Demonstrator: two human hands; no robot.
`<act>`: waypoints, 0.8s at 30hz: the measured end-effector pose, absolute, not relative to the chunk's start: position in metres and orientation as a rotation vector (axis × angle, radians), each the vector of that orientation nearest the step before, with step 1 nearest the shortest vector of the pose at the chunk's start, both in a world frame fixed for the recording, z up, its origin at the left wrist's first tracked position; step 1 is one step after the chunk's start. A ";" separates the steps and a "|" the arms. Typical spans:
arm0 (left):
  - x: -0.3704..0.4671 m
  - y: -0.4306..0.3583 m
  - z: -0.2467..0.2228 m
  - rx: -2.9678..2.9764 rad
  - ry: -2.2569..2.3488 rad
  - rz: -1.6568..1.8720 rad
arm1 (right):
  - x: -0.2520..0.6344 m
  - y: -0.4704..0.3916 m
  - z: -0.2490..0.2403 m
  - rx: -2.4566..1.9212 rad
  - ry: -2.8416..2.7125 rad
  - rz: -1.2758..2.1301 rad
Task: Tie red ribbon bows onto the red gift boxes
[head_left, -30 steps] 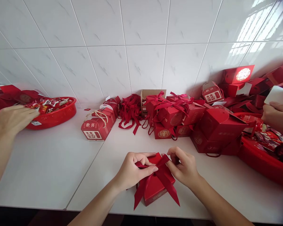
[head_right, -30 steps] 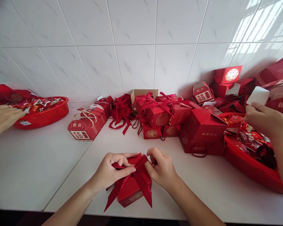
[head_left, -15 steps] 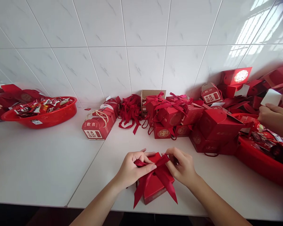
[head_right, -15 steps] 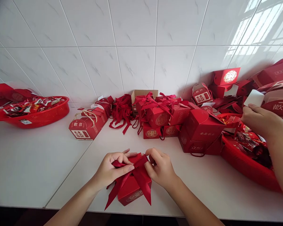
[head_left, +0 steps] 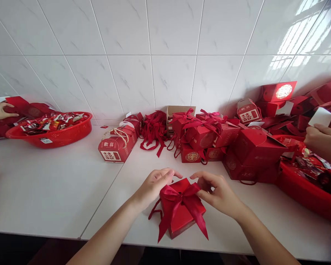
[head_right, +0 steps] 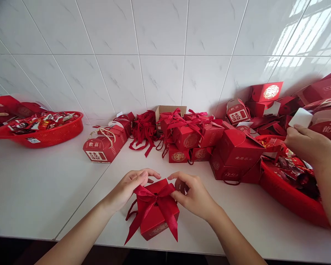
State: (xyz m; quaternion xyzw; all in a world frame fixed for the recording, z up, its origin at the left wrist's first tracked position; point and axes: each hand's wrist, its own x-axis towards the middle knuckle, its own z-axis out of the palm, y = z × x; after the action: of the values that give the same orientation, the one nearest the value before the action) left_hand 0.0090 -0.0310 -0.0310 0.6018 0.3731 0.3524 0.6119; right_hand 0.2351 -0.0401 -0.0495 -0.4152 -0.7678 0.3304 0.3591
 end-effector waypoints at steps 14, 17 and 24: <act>0.007 -0.023 -0.025 1.579 1.025 0.749 | 0.207 -0.049 -0.010 -1.038 -2.245 0.555; 0.005 -0.023 -0.024 1.585 1.045 0.746 | 0.201 -0.049 -0.014 -1.051 -2.305 0.525; 0.001 -0.024 -0.022 1.638 0.997 0.725 | 0.202 -0.049 -0.018 -1.067 -2.292 0.561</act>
State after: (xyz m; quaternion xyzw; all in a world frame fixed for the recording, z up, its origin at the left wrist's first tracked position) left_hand 0.0011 -0.0243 -0.0223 0.6828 0.4156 0.3024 0.5193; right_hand 0.2024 -0.0487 -0.0179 -0.3966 -0.8515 0.2083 0.2725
